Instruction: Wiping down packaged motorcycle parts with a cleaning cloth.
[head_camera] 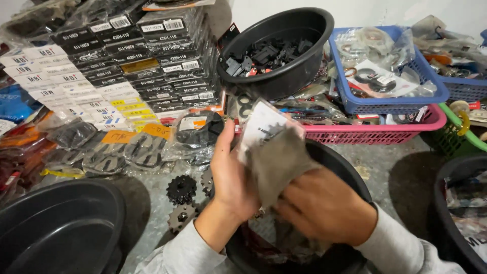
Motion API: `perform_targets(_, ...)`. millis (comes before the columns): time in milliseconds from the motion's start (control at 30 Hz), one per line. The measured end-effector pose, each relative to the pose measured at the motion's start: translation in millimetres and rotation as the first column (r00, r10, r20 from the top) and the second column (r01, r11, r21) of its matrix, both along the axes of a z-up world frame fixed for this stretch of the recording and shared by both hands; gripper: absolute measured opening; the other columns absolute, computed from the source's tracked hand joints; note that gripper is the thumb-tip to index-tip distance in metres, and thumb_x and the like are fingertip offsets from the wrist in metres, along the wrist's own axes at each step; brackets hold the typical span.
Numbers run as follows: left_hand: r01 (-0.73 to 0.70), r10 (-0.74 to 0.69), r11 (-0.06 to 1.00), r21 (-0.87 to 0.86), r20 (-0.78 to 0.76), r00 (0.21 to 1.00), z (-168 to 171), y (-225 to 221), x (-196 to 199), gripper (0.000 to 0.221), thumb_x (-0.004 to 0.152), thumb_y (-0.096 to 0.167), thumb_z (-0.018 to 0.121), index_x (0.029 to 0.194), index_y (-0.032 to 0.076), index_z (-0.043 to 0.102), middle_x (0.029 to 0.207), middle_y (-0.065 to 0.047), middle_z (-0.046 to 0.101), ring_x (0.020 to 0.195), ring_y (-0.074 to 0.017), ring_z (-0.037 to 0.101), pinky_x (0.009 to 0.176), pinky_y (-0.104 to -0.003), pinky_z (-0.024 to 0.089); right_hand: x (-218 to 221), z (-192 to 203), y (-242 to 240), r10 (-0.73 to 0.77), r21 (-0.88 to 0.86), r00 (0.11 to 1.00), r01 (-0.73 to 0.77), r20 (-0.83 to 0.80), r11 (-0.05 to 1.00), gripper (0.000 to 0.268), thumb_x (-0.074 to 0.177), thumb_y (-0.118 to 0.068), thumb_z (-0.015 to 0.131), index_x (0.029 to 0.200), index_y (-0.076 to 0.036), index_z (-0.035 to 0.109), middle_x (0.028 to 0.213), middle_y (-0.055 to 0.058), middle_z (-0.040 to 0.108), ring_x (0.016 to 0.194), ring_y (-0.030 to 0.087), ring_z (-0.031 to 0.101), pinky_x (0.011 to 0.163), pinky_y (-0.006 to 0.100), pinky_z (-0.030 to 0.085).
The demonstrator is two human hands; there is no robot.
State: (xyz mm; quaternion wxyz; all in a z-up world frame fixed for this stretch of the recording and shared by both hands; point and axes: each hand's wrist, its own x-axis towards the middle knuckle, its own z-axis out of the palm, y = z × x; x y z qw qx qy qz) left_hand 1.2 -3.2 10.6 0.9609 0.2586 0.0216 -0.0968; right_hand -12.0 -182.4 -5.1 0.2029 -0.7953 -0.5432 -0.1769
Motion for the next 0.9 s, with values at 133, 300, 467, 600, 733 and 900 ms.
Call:
perform_targets(133,0.291,-0.271,0.954,-0.08,0.191,0.943,-18,-2,6,0.055,0.102,0.048,0.05,0.132,0.004,0.062,0.124,-0.01,0.068,0.108,-0.0201,0.062,0.095,-0.033,0.045,12,-9,-6,-0.366,0.162,0.926,0.35,0.088,0.923,0.031,0.092,-0.035,0.064,0.095,-0.004,0.063,0.086,0.015,0.063,0.072,0.037,0.058,0.069,0.045,0.045)
perform_targets(300,0.534,-0.523,0.843,0.069,0.335,0.783,-18,-3,2,0.063,0.109,0.049,0.042,0.151,0.003,0.051,0.146,-0.01,0.058,0.128,-0.018,0.056,0.109,-0.033,0.041,10,-14,-8,-0.468,0.166,0.883,0.467,-0.033,0.869,0.048,0.095,-0.04,0.056,0.118,0.001,0.058,0.111,0.022,0.065,0.097,0.043,0.059,0.089,0.048,0.045)
perform_targets(467,0.085,-0.092,0.986,0.145,0.044,0.995,11,-2,-4,0.065,0.092,0.055,0.047,0.126,0.001,0.062,0.12,-0.015,0.066,0.101,-0.0255,0.058,0.094,-0.04,0.044,-3,0,4,-0.019,-0.032,0.999,0.021,0.05,0.999,0.016,0.095,-0.024,0.063,0.093,-0.008,0.063,0.086,0.011,0.061,0.074,0.032,0.056,0.067,0.042,0.045)
perform_targets(600,0.011,-0.014,1.0,0.03,0.107,0.994,-14,-1,5,0.048,0.101,0.045,0.047,0.121,0.006,0.067,0.117,-0.009,0.071,0.101,-0.0213,0.062,0.095,-0.037,0.046,4,-10,-3,-0.103,-0.115,0.995,0.101,-0.012,0.988,0.019,0.092,-0.03,0.062,0.087,-0.011,0.063,0.082,0.011,0.063,0.071,0.035,0.06,0.066,0.045,0.046)
perform_targets(733,0.213,-0.232,0.965,0.15,0.121,0.965,-32,-5,11,0.044,0.101,0.037,0.053,0.131,0.007,0.062,0.128,-0.006,0.065,0.109,-0.0157,0.058,0.094,-0.032,0.044,11,-14,-3,-0.387,0.123,0.882,0.367,0.267,0.922,0.029,0.093,-0.034,0.067,0.087,-0.006,0.062,0.082,0.011,0.056,0.072,0.031,0.054,0.072,0.044,0.043)
perform_targets(900,0.395,-0.494,0.804,0.444,0.13,0.859,-28,-5,2,0.053,0.102,0.042,0.052,0.135,0.003,0.063,0.117,-0.007,0.068,0.1,-0.0133,0.059,0.087,-0.028,0.044,7,-9,-3,-0.536,0.216,0.803,0.492,0.263,0.843,0.041,0.093,-0.028,0.066,0.115,0.006,0.063,0.104,0.016,0.063,0.088,0.035,0.057,0.081,0.043,0.043)
